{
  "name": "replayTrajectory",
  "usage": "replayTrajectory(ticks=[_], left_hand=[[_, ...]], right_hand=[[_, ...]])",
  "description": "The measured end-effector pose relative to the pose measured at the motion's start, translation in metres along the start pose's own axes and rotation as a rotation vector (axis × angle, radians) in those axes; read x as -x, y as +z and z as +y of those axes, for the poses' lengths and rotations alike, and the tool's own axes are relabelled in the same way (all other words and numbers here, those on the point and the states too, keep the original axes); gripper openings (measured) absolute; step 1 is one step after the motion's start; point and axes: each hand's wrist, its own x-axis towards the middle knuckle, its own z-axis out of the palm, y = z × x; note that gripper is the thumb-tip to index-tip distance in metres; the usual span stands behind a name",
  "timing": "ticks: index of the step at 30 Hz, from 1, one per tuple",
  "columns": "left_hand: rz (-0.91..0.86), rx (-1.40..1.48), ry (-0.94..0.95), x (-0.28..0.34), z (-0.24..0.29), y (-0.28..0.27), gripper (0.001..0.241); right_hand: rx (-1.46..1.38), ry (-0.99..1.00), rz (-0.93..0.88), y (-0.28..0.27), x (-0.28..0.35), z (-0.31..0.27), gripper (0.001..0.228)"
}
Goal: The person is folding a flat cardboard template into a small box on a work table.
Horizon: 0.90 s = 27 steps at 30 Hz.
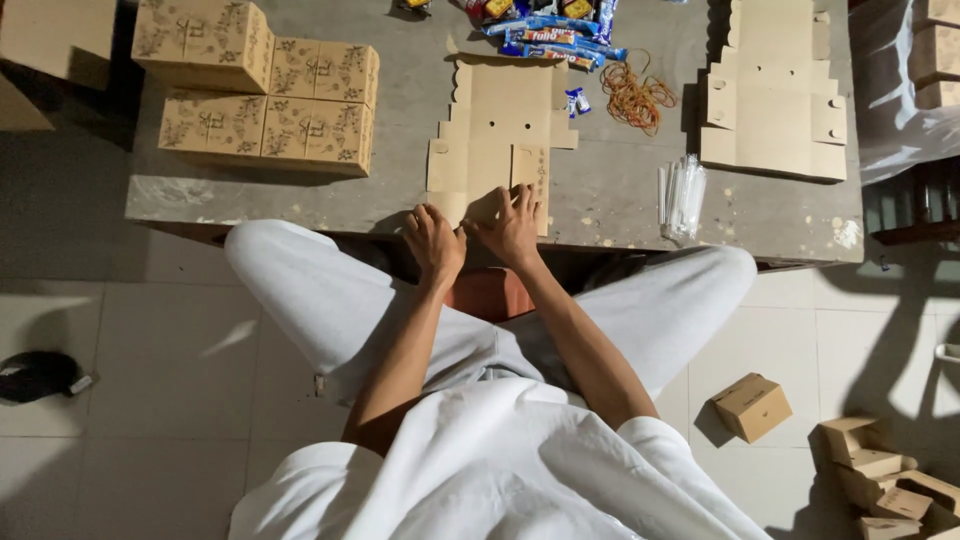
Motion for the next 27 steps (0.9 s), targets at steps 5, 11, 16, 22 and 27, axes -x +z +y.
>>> replayTrajectory(ticks=[5,11,16,22,27], left_hand=[[0.019,0.04,0.011,0.006,0.007,-0.008,0.067],[0.023,0.218,0.092,0.013,0.012,-0.015,0.065],[0.093,0.483,0.182,0.01,0.008,0.005,0.065],[-0.102,0.732,0.267,0.014,0.012,-0.016,0.07],[-0.19,0.659,0.357,0.016,0.021,-0.062,0.077]], right_hand=[[-0.027,0.021,0.001,0.018,-0.003,0.011,0.092],[0.028,0.022,0.029,0.017,-0.003,0.013,0.089],[0.106,0.04,0.055,0.03,-0.004,0.023,0.089],[0.113,0.012,0.044,0.005,0.001,0.014,0.072],[0.106,0.013,-0.033,0.003,-0.001,0.025,0.075]])
